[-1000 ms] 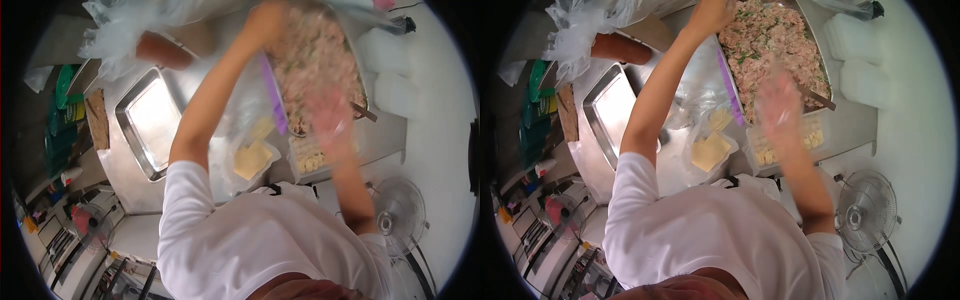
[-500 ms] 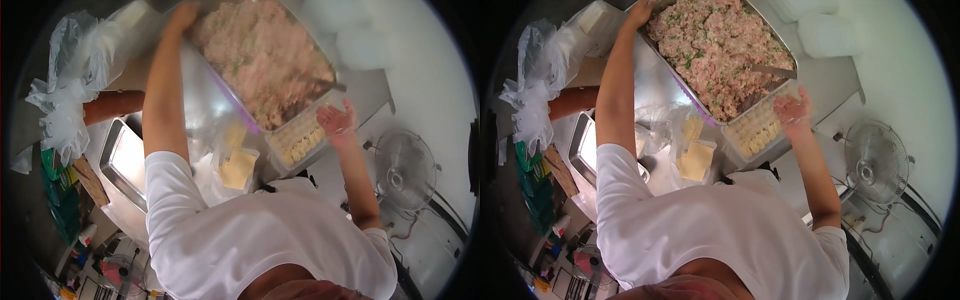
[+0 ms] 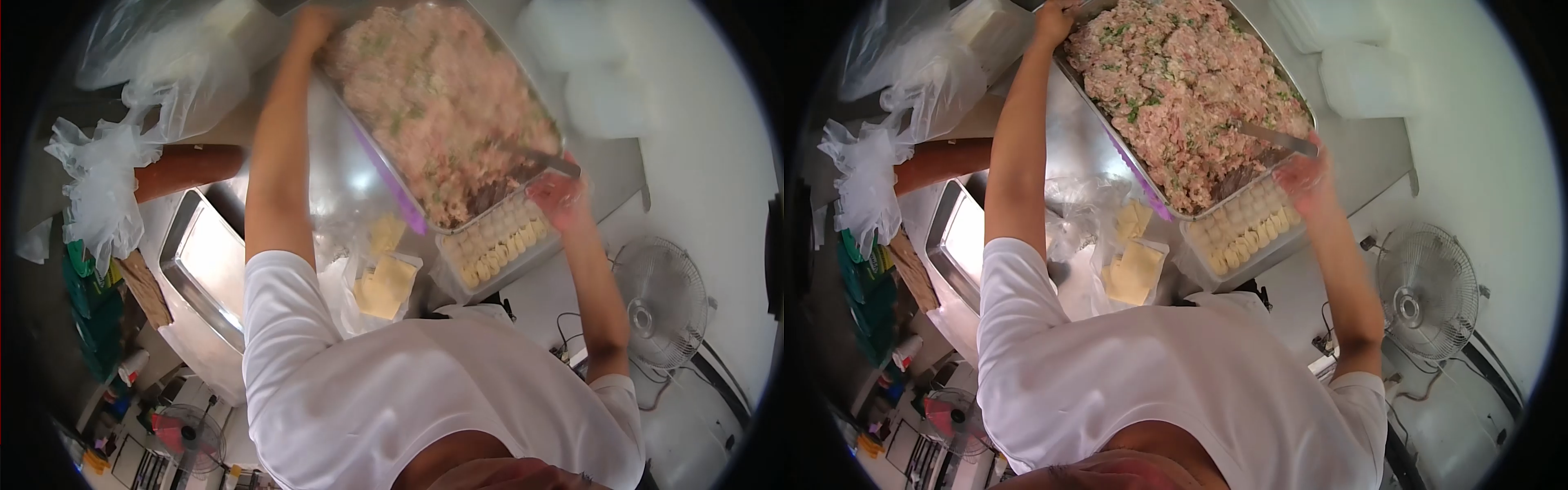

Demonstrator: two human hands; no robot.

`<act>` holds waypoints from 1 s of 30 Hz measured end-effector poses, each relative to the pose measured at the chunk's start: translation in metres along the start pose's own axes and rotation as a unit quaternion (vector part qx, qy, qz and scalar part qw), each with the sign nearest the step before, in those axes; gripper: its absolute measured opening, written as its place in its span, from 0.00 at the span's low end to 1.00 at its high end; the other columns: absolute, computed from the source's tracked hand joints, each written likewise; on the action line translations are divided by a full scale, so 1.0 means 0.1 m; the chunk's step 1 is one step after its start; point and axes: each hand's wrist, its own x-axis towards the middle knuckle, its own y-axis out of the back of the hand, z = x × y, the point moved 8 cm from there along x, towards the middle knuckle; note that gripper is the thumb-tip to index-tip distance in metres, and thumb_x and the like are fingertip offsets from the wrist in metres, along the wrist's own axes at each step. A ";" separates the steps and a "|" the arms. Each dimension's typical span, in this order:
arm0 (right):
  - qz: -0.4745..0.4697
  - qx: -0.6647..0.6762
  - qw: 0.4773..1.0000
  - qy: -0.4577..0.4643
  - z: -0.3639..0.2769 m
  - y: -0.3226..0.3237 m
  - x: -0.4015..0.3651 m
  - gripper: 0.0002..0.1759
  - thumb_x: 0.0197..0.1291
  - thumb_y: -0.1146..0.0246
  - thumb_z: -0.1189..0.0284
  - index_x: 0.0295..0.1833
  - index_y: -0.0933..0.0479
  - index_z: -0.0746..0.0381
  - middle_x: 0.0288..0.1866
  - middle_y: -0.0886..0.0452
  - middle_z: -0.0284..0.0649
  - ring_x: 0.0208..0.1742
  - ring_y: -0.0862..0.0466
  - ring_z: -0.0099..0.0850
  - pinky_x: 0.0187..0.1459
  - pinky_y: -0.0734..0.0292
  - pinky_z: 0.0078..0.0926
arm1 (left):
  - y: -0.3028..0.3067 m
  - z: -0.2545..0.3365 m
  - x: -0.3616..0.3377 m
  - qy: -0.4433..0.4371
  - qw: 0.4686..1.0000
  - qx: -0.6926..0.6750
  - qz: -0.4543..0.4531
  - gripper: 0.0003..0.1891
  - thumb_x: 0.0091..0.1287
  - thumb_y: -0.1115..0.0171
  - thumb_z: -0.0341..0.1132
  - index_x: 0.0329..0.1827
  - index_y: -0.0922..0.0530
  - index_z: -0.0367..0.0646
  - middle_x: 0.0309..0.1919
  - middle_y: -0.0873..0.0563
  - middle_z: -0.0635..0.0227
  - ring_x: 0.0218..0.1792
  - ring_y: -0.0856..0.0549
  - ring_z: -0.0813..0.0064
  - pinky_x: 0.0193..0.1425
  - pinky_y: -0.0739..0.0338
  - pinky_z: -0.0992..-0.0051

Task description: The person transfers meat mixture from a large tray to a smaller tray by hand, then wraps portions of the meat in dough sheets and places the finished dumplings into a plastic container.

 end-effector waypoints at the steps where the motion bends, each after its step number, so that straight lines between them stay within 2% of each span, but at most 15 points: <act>1: 0.007 -0.039 0.998 0.044 -0.09 -0.02 -0.01 0.32 0.61 0.46 0.49 0.56 0.38 0.67 0.34 0.28 0.52 0.36 0.26 0.45 0.44 0.29 0.43 | -0.03 -0.16 0.03 0.002 1.000 0.004 -0.003 0.11 0.63 0.46 0.30 0.45 0.21 0.35 0.37 0.16 0.50 0.37 0.16 0.57 0.39 0.23 0.64; 4: 0.039 -0.062 0.996 0.059 -0.30 -0.18 -0.02 0.27 0.61 0.45 0.51 0.56 0.34 0.61 0.29 0.27 0.49 0.34 0.25 0.45 0.43 0.29 0.42 | 0.17 -0.15 -0.02 -0.106 0.986 0.113 0.070 0.08 0.63 0.45 0.30 0.40 0.21 0.35 0.37 0.17 0.52 0.38 0.17 0.56 0.40 0.23 0.63; 5: 0.068 -0.049 0.996 0.033 -0.32 -0.19 0.00 0.25 0.61 0.45 0.53 0.56 0.33 0.57 0.28 0.27 0.47 0.33 0.25 0.44 0.42 0.29 0.42 | 0.22 -0.01 -0.12 -0.128 0.976 0.171 0.043 0.13 0.64 0.46 0.34 0.48 0.22 0.39 0.42 0.17 0.54 0.42 0.17 0.56 0.46 0.23 0.62; 6: 0.066 -0.047 0.996 0.032 -0.34 -0.22 0.04 0.25 0.61 0.45 0.53 0.56 0.33 0.57 0.28 0.27 0.47 0.33 0.25 0.44 0.42 0.29 0.42 | 0.23 0.08 -0.20 -0.148 0.962 0.228 0.016 0.18 0.65 0.47 0.39 0.56 0.22 0.42 0.48 0.17 0.57 0.46 0.18 0.56 0.51 0.24 0.62; 8: 0.072 -0.133 0.978 0.142 -0.54 -0.29 0.11 0.36 0.61 0.50 0.45 0.57 0.36 0.70 0.25 0.33 0.38 0.26 0.35 0.31 0.34 0.31 0.28 | 0.28 0.01 -0.34 -0.145 0.951 0.271 0.032 0.16 0.65 0.45 0.37 0.53 0.21 0.42 0.48 0.18 0.53 0.48 0.18 0.55 0.53 0.25 0.62; 10: 0.029 -0.125 0.989 0.068 -0.65 -0.24 0.44 0.35 0.62 0.50 0.45 0.57 0.34 0.67 0.28 0.33 0.39 0.27 0.35 0.31 0.34 0.31 0.29 | 0.42 -0.09 -0.49 -0.143 0.937 0.315 0.049 0.14 0.65 0.42 0.35 0.50 0.20 0.41 0.49 0.19 0.50 0.50 0.19 0.55 0.54 0.27 0.63; 12: -0.017 -0.119 0.993 0.002 -0.65 -0.20 0.63 0.33 0.62 0.50 0.45 0.57 0.33 0.64 0.31 0.32 0.40 0.28 0.35 0.31 0.35 0.31 0.30 | 0.36 0.16 -0.79 -0.392 0.729 0.556 0.078 0.16 0.68 0.44 0.40 0.55 0.20 0.47 0.50 0.19 0.52 0.51 0.21 0.57 0.57 0.29 0.65; 13: -0.046 -0.111 0.993 -0.022 -0.58 -0.20 0.69 0.31 0.63 0.51 0.45 0.55 0.31 0.62 0.34 0.30 0.42 0.31 0.32 0.33 0.37 0.30 0.34 | 0.40 0.20 -0.77 -0.394 0.727 0.557 0.080 0.16 0.68 0.44 0.40 0.55 0.20 0.47 0.50 0.19 0.52 0.51 0.21 0.57 0.57 0.29 0.65; 15: -0.073 -0.102 0.992 -0.031 -0.59 -0.32 0.61 0.28 0.63 0.52 0.46 0.53 0.30 0.60 0.37 0.28 0.43 0.34 0.30 0.35 0.40 0.28 0.37 | 0.32 0.14 -0.51 -0.294 0.859 0.408 -0.098 0.15 0.58 0.40 0.35 0.47 0.19 0.39 0.40 0.15 0.55 0.43 0.17 0.57 0.48 0.24 0.63; 16: -0.037 -0.098 0.994 -0.020 -0.49 -0.45 0.37 0.26 0.64 0.54 0.47 0.50 0.29 0.59 0.41 0.27 0.44 0.38 0.27 0.38 0.45 0.28 0.42 | 0.28 0.10 -0.42 -0.253 0.889 0.355 -0.142 0.16 0.59 0.40 0.36 0.48 0.20 0.40 0.41 0.15 0.56 0.44 0.17 0.57 0.48 0.24 0.64; 21: 0.052 -0.041 0.998 0.015 -0.25 -0.42 0.51 0.27 0.67 0.58 0.50 0.54 0.28 0.59 0.54 0.25 0.48 0.53 0.24 0.45 0.60 0.32 0.51 | 0.16 0.08 -0.21 -0.214 0.909 0.307 -0.180 0.18 0.62 0.41 0.40 0.52 0.21 0.41 0.44 0.17 0.57 0.46 0.19 0.60 0.51 0.26 0.66; 23: -0.026 0.001 0.999 0.043 -0.24 -0.31 0.83 0.27 0.67 0.59 0.52 0.56 0.29 0.61 0.58 0.28 0.48 0.55 0.25 0.46 0.61 0.35 0.55 | 0.23 0.13 -0.19 -0.222 0.910 0.305 -0.173 0.19 0.63 0.41 0.42 0.53 0.22 0.41 0.46 0.17 0.57 0.46 0.20 0.61 0.52 0.27 0.67; 24: -0.024 0.000 0.999 0.032 -0.18 -0.32 0.82 0.27 0.67 0.59 0.52 0.56 0.29 0.61 0.58 0.28 0.48 0.55 0.25 0.46 0.61 0.35 0.55 | 0.28 0.15 -0.24 -0.224 0.909 0.308 -0.170 0.19 0.64 0.42 0.43 0.54 0.22 0.41 0.46 0.17 0.58 0.47 0.20 0.62 0.53 0.28 0.67; 26: -0.007 0.006 1.000 -0.002 -0.17 -0.42 0.69 0.28 0.63 0.53 0.51 0.54 0.27 0.63 0.47 0.21 0.49 0.39 0.22 0.41 0.41 0.23 0.49 | 0.32 0.19 -0.20 -0.232 0.907 0.308 -0.168 0.20 0.65 0.42 0.45 0.56 0.23 0.42 0.48 0.18 0.58 0.47 0.21 0.63 0.54 0.28 0.68; 30: 0.008 0.028 0.998 0.051 -0.25 -0.50 0.63 0.29 0.63 0.54 0.49 0.52 0.26 0.62 0.44 0.20 0.48 0.36 0.21 0.42 0.36 0.22 0.45 | 0.29 0.23 -0.22 -0.237 0.911 0.281 -0.186 0.22 0.68 0.43 0.48 0.59 0.24 0.43 0.51 0.19 0.59 0.49 0.22 0.66 0.56 0.30 0.69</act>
